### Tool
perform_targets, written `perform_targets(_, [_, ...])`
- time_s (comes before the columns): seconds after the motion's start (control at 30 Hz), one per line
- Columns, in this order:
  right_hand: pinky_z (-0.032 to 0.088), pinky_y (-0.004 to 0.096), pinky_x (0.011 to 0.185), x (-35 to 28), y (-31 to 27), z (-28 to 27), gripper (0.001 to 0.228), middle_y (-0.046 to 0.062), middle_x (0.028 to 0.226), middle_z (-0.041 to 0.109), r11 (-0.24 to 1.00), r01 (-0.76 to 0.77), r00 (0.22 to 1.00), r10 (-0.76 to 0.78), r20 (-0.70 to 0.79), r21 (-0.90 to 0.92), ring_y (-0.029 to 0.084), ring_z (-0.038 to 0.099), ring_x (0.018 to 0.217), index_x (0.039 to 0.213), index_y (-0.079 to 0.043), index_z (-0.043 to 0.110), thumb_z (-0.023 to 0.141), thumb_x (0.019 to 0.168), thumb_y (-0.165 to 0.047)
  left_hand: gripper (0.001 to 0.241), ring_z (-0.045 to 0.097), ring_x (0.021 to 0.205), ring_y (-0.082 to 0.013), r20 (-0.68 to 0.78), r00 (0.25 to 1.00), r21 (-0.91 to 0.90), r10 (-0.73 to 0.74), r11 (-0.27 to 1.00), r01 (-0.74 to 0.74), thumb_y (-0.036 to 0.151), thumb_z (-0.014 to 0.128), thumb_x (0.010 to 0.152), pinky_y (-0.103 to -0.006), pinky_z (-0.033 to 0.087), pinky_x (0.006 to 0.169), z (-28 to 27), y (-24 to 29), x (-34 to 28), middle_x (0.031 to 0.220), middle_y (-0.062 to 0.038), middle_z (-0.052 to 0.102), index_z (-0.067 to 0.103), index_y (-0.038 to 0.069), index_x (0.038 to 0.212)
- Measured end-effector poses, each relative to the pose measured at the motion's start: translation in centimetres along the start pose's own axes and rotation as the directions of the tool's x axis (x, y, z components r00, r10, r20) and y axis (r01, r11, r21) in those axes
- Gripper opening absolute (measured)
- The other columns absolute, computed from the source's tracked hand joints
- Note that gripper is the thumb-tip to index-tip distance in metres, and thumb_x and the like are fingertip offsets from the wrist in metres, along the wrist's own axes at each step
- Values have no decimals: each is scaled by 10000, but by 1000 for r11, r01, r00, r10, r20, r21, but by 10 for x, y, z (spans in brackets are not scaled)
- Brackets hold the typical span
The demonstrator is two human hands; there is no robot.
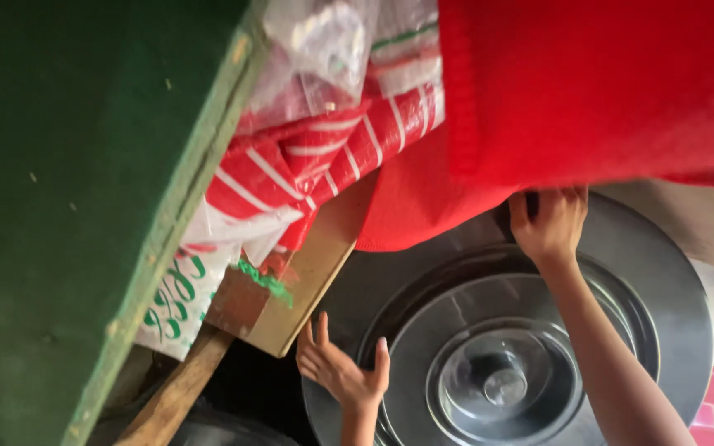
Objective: Organizing small laundry detergent packets on top of bins and moving them to a shelf in a store.
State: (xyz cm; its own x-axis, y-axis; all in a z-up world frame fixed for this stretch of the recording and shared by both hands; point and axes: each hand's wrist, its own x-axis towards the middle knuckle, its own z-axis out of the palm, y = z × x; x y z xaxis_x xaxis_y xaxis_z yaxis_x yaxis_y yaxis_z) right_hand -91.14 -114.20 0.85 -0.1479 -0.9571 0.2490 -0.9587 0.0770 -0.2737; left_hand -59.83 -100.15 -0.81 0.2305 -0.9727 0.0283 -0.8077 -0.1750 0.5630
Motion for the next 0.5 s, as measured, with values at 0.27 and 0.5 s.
perform_targets(0.27, [433, 441, 857, 6, -8, -5, 171, 198, 992, 730, 984, 112, 994, -111, 15, -140, 392, 616, 869, 1056, 27, 724, 649, 979, -106, 840, 489, 1203, -439, 25, 998, 16, -49, 999, 49, 463, 682, 782, -533, 340, 1042, -11, -2, -2, 1432, -246, 473, 410, 1, 1429])
perform_targets(0.5, [459, 416, 809, -19, 65, 16, 92, 58, 1050, 732, 869, 249, 967, -195, 167, -427, 321, 630, 823, 1066, -158, 722, 675, 991, -184, 820, 637, 951, -390, -2, 981, 211, -194, 959, 190, 654, 644, 874, -465, 514, 858, -15, -21, -25, 1142, -216, 622, 553, -64, 1259])
